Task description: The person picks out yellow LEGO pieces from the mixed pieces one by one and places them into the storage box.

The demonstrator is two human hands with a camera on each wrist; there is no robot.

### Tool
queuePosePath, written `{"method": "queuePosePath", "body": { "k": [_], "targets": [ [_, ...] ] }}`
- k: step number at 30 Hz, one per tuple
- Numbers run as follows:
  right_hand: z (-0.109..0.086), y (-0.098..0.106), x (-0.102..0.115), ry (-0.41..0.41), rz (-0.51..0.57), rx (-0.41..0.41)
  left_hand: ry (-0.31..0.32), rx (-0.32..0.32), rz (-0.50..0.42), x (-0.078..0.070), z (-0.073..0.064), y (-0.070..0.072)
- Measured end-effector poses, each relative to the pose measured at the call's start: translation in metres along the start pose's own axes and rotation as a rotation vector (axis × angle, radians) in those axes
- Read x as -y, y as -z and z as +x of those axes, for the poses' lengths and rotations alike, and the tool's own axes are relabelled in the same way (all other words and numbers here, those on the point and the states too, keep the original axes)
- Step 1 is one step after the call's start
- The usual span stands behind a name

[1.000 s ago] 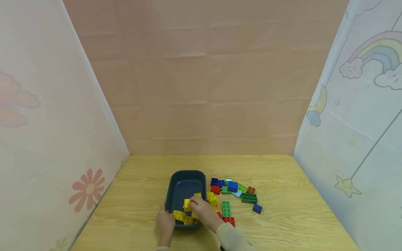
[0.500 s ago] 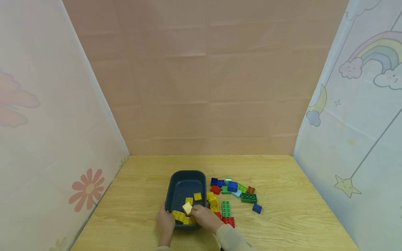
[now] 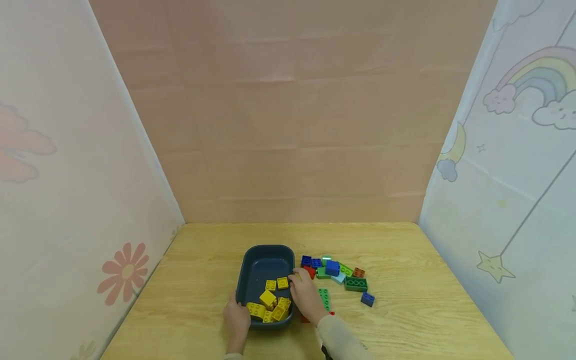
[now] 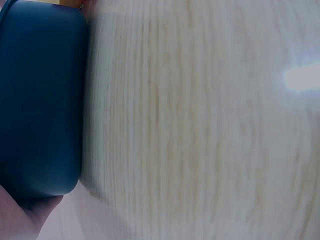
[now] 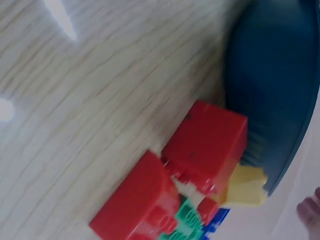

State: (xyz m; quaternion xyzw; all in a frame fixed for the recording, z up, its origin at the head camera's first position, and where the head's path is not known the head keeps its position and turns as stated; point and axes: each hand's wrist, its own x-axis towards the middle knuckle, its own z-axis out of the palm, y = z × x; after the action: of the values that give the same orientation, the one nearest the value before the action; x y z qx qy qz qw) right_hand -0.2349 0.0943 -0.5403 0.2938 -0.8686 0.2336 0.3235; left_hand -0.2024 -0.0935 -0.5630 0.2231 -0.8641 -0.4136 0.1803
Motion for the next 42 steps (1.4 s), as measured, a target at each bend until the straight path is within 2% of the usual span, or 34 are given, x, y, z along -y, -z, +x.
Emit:
{"method": "queuePosePath", "body": {
  "k": [2,6,10,14,21,31,35,42],
  "targets": [
    [-0.003,-0.001,-0.005,-0.083,-0.025,0.033,0.005,0.004,-0.001,0.001,0.000,0.000],
    [-0.013,-0.001,-0.012,-0.211,-0.009,0.174,0.010,0.010,0.006,0.002,-0.001,0.000],
    [-0.021,0.000,-0.016,-0.274,0.023,0.278,0.017,0.010,0.021,0.002,-0.002,0.001],
    [-0.026,-0.001,-0.018,-0.313,0.045,0.308,0.019,0.008,0.024,0.000,-0.003,0.002],
    [-0.029,-0.005,-0.025,-0.288,0.049,0.233,-0.005,-0.007,0.020,0.001,-0.003,-0.001],
    [-0.025,-0.002,-0.026,-0.268,0.014,0.186,-0.041,-0.036,-0.004,0.000,-0.002,-0.001],
    [-0.019,0.001,-0.028,-0.255,0.007,0.090,-0.046,-0.039,-0.012,0.000,-0.002,0.000],
    [-0.001,0.010,-0.016,-0.164,0.044,-0.101,-0.027,-0.018,-0.011,-0.001,0.000,0.001]
  ]
}}
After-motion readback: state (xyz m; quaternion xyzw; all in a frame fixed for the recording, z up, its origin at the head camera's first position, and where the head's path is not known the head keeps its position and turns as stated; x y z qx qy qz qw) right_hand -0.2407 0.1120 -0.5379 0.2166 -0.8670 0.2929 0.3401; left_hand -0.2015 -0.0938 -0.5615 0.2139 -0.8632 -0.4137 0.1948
